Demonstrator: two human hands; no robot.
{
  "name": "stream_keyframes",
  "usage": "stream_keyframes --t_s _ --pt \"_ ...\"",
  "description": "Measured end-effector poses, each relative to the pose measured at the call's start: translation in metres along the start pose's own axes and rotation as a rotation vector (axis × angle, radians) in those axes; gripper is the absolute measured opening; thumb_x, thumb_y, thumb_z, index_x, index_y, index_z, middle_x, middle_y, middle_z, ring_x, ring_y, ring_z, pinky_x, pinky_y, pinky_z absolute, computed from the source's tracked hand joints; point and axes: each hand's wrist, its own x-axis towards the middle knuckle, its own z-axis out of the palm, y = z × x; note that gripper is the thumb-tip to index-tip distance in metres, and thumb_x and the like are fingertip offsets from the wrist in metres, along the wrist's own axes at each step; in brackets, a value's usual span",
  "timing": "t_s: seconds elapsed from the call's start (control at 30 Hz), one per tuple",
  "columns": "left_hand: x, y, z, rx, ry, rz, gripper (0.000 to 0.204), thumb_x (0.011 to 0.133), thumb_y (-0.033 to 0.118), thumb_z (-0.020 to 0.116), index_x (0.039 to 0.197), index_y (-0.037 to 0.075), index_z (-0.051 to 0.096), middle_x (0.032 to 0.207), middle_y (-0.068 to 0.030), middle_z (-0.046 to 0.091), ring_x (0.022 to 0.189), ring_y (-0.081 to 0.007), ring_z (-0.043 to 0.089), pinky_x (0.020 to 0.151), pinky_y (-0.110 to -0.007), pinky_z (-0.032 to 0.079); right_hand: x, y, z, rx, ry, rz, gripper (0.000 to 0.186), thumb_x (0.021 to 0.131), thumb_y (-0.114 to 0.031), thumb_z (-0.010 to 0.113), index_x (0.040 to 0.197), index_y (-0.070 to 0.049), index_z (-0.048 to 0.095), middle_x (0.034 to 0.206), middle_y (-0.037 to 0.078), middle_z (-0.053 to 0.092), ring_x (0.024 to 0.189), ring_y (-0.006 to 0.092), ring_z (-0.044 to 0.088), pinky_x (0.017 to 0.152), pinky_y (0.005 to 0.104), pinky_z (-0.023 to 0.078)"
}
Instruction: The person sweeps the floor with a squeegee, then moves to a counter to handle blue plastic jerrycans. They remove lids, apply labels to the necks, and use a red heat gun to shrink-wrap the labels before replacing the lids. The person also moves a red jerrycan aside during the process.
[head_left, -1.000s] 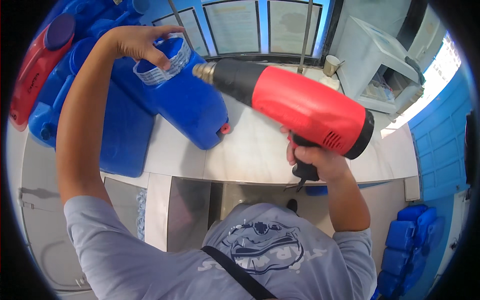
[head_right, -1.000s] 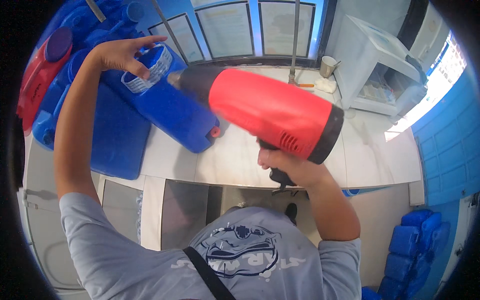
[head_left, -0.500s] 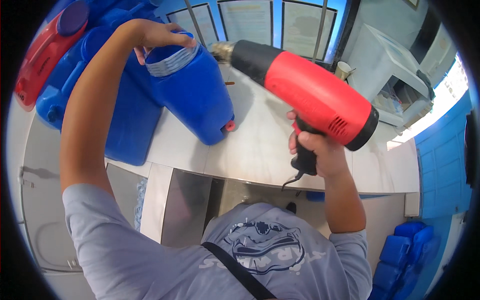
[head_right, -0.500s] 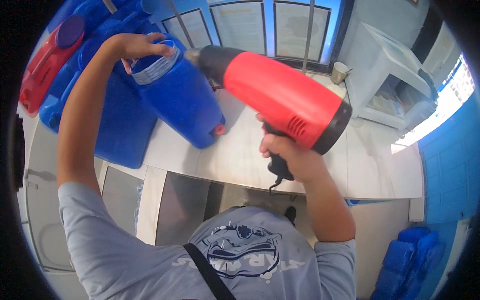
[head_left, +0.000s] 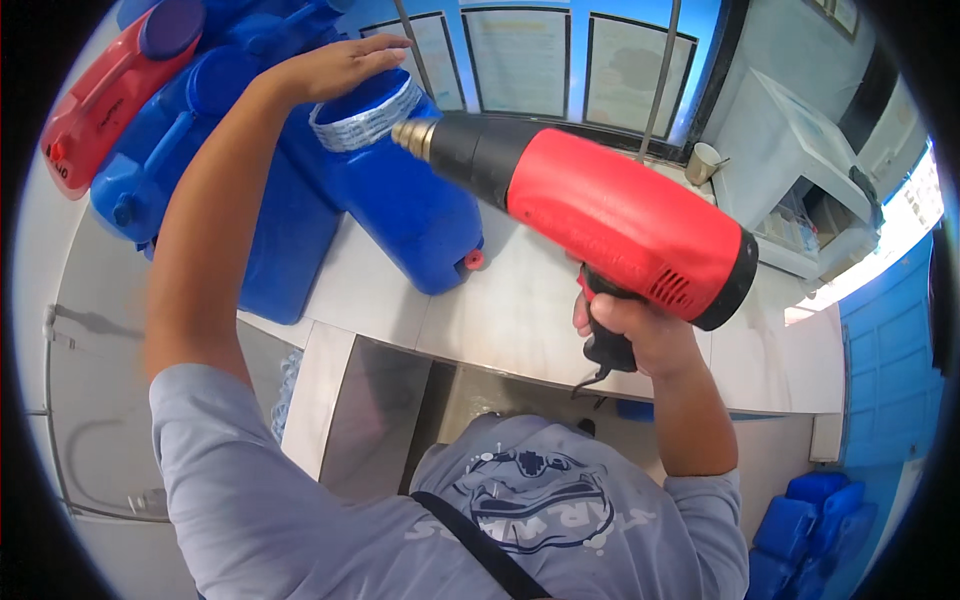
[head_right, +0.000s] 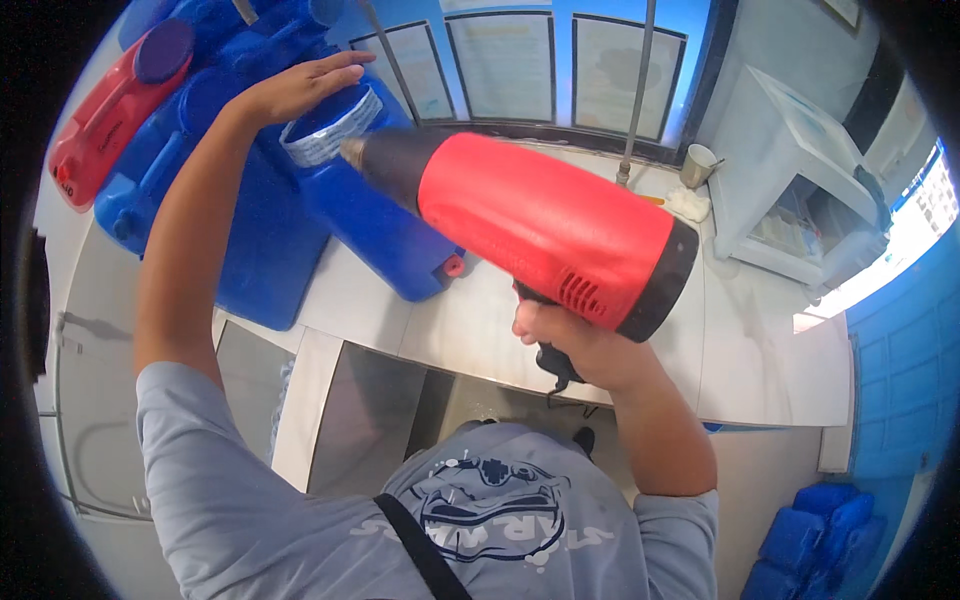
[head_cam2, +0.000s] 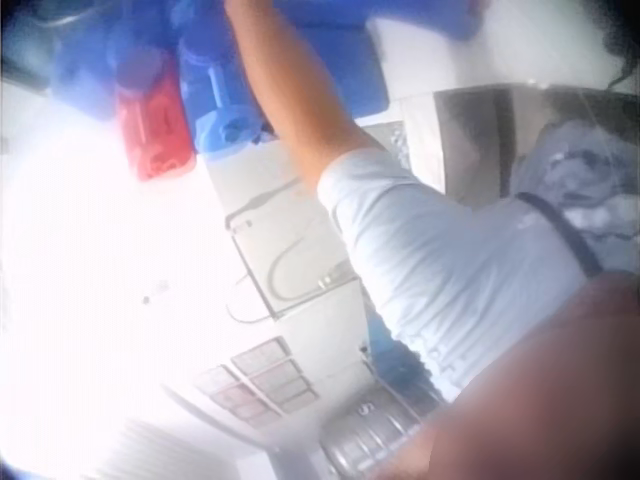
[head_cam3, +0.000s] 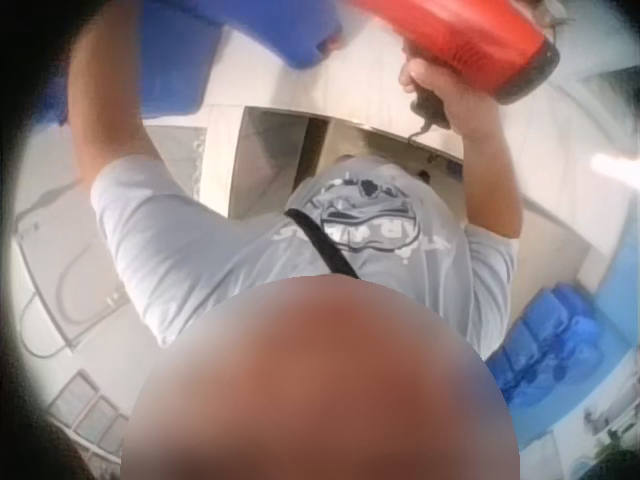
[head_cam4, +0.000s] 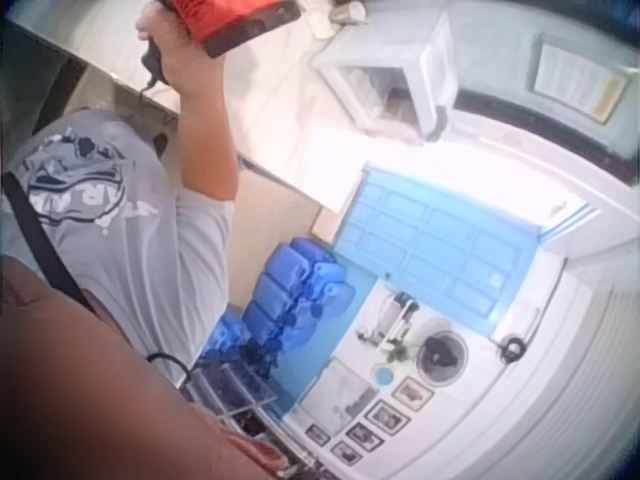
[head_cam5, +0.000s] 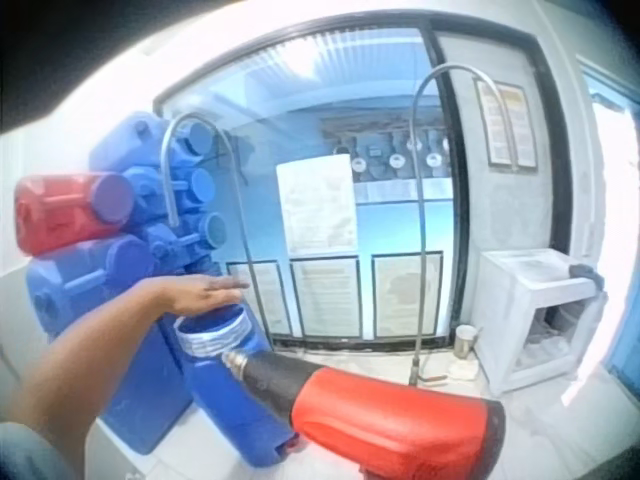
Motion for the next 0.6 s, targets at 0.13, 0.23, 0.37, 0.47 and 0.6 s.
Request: stream_keyframes --t_s 0.13,0.23,0.37,0.47,0.6 --pt "-0.016 -0.003 -0.016 -0.113 -0.126 -0.301 0.058 0.103 0.053 0.037 0.148 0.017 0.041 0.140 -0.0184 0.052 0.129 -0.0294 0.050 0.110 -0.037 0.037 -0.002 -0.004 -0.014 0.029 0.091 -0.016 0.050 0.077 -0.012 0.069 0.123 0.002 0.056 0.112 0.014 0.061 0.070 0.0194 0.063 0.060 0.0318 0.052" --pt "-0.017 0.003 -0.020 -0.175 -0.133 -0.488 0.060 0.102 0.054 0.037 0.149 0.016 0.040 0.137 -0.0202 0.054 0.125 -0.0308 0.054 0.101 -0.039 0.047 -0.012 -0.002 -0.014 -0.021 0.051 -0.005 0.048 0.077 -0.011 0.069 0.121 0.003 0.057 0.107 0.014 0.061 0.070 0.0194 0.063 0.060 0.0321 0.052" --pt "-0.004 -0.022 -0.011 0.000 0.074 0.138 0.058 0.102 0.051 0.040 0.148 0.017 0.039 0.130 -0.0198 0.058 0.121 -0.0290 0.057 0.095 -0.041 0.051 0.001 -0.006 0.008 -0.019 0.057 -0.021 0.045 0.074 -0.006 0.066 0.117 0.004 0.058 0.086 0.010 0.060 0.069 0.0185 0.063 0.060 0.0319 0.052" --pt "-0.009 -0.010 -0.015 -0.095 -0.040 -0.094 0.053 0.103 0.047 0.041 0.147 0.016 0.041 0.128 -0.0163 0.060 0.120 -0.0259 0.057 0.098 -0.038 0.048 -0.002 -0.011 -0.001 0.019 0.077 0.043 0.043 0.076 -0.006 0.064 0.117 0.004 0.058 0.083 0.009 0.060 0.069 0.0179 0.062 0.062 0.0320 0.052" --pt "-0.003 -0.005 -0.015 -0.138 -0.049 -0.071 0.049 0.104 0.040 0.042 0.146 0.015 0.042 0.124 -0.0154 0.062 0.116 -0.0225 0.059 0.099 -0.036 0.046 -0.006 -0.003 0.009 -0.071 -0.009 -0.039 0.041 0.080 -0.009 0.064 0.118 0.004 0.057 0.085 0.010 0.061 0.070 0.0181 0.062 0.063 0.0322 0.051"
